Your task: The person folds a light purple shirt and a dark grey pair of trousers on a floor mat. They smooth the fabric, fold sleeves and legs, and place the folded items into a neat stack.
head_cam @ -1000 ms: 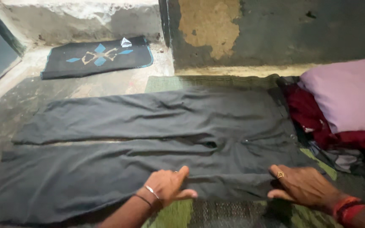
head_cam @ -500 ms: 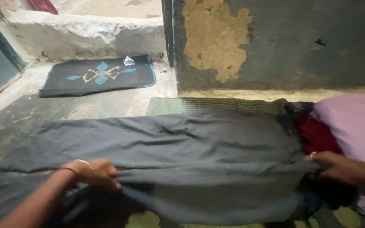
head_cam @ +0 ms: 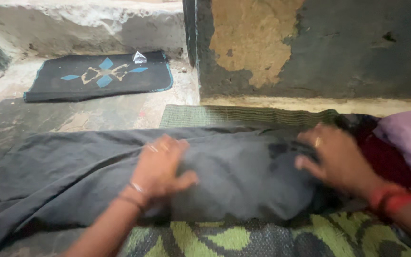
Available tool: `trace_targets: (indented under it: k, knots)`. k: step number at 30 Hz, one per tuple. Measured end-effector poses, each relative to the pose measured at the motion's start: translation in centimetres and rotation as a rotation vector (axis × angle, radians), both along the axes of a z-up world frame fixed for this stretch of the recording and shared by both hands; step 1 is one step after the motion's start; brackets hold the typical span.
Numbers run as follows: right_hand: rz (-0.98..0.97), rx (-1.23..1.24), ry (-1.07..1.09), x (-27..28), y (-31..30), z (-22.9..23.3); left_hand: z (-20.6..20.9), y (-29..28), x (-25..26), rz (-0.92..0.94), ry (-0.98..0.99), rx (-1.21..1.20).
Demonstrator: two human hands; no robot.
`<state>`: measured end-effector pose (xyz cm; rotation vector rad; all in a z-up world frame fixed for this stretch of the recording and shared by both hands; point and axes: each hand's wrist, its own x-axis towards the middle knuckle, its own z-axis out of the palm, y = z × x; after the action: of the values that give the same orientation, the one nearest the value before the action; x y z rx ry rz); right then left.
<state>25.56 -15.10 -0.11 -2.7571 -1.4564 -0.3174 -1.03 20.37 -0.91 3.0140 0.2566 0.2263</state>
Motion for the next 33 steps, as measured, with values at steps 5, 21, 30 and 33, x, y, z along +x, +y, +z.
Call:
trace_targets:
  k: [5, 21, 30, 33]
  knots:
    - [0.288, -0.209, -0.11, -3.8, -3.9, -5.6, -5.2, -6.6, -4.3, -0.291, 0.095, 0.02]
    - [0.204, -0.295, 0.037, -8.0, -12.1, -1.8, -3.4, -9.3, -6.9, -0.297, 0.298, -0.091]
    - [0.045, -0.119, 0.08, -9.3, -7.2, -0.8, -4.6, -16.5, -1.9, -0.308, 0.18, -0.174]
    - [0.04, -0.053, -0.003, -9.1, -3.5, -3.2, -6.4, -19.6, 1.8, -0.28, 0.068, -0.087]
